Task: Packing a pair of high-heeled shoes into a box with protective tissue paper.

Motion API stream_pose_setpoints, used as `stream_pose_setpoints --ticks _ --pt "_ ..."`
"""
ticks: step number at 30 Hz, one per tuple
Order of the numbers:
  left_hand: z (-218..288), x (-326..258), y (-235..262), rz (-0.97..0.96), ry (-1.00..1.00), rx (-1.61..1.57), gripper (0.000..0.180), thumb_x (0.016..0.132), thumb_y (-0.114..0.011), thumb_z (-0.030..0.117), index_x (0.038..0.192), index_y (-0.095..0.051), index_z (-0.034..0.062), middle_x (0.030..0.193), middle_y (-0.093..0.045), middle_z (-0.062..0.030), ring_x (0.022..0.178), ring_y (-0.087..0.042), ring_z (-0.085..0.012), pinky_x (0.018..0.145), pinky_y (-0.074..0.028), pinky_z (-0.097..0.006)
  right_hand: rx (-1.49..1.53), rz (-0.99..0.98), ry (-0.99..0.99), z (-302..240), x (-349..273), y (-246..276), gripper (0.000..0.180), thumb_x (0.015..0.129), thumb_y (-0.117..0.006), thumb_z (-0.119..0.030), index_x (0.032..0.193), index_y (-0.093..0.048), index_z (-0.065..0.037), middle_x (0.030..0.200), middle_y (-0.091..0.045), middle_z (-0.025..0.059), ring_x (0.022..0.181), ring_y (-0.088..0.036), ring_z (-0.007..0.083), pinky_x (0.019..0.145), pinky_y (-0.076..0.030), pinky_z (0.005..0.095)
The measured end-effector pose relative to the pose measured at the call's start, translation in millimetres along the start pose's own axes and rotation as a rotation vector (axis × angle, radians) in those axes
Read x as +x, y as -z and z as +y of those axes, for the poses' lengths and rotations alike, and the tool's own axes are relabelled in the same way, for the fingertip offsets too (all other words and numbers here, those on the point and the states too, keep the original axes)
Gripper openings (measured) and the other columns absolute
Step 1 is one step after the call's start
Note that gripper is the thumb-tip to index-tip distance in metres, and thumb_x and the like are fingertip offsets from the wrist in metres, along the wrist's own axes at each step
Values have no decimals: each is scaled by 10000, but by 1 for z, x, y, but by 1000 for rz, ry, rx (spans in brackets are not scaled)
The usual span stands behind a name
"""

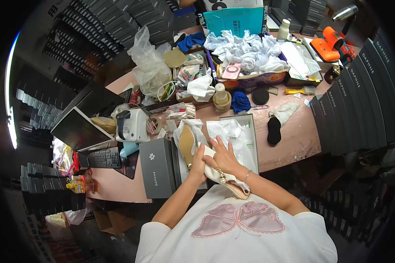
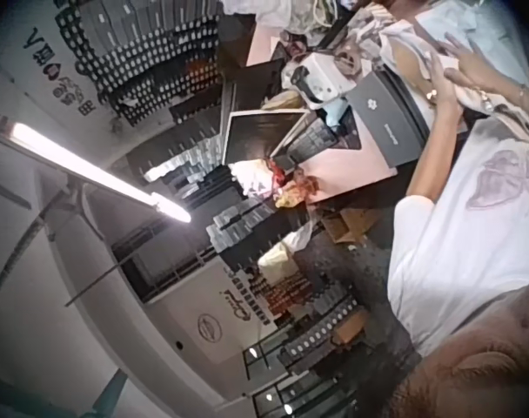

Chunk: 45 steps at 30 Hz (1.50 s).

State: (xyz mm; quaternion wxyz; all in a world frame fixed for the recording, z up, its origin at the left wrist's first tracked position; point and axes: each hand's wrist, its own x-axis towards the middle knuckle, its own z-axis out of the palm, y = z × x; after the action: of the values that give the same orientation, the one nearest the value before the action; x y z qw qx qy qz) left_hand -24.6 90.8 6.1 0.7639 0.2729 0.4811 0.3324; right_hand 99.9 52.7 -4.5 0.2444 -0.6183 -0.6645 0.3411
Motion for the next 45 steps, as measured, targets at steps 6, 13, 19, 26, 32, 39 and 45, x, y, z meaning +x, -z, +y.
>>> stream_pose_setpoints --ticks 6,13,19,26,32,39,45 --pt "1 -6 -6 -6 -31 -37 436 964 -451 441 1184 -461 65 1053 -537 -73 986 -558 -171 868 -470 -333 262 4 33 -5 0 2 754 882 -431 -609 1316 -457 7 1508 -170 243 1405 -146 403 1083 -150 586" --pt "1 -4 -17 -131 -65 1 391 983 -431 383 1218 -421 70 1052 -500 -61 962 -517 -141 830 -452 -293 401 -31 176 3 -7 33 888 868 -541 -478 1477 -80 -27 1537 -89 219 1421 -75 398 1141 -124 438" --pt "4 -11 -23 -234 -17 -27 329 993 -404 387 1151 -439 101 999 -551 -74 882 -598 -164 746 -528 -311 267 -86 267 -5 -68 50 382 962 -389 -266 1111 -625 -4 1519 -155 232 1405 -109 436 1132 -128 471" --pt "4 -6 -40 -283 -14 53 341 993 -409 385 1166 -431 92 953 -565 -75 855 -590 -152 762 -506 -296 246 -151 272 -25 -83 77 466 927 -375 -272 1258 -467 42 1310 -378 285 1298 -288 453 1104 -141 561" --pt "13 -4 -46 -247 -56 110 406 956 -473 389 1207 -451 71 999 -542 -64 868 -537 -136 774 -449 -276 137 -103 177 -12 -53 45 672 936 -379 -453 1306 -372 107 1312 -369 307 1308 -236 484 1111 -105 552" --pt "-5 3 -20 -303 18 -58 312 974 -463 328 1160 -457 78 954 -617 -109 836 -629 -189 748 -523 -317 379 -297 257 -11 -102 68 711 871 -557 -423 1345 -366 72 1405 -334 272 1336 -265 438 1089 -237 476" --pt "5 10 -14 -45 -60 -121 334 952 -506 370 1152 -477 103 1000 -604 -86 923 -599 -191 794 -507 -336 496 -90 25 -23 -118 67 924 797 -720 -194 1483 -118 -54 1306 -482 221 1254 -438 296 1043 -355 380"
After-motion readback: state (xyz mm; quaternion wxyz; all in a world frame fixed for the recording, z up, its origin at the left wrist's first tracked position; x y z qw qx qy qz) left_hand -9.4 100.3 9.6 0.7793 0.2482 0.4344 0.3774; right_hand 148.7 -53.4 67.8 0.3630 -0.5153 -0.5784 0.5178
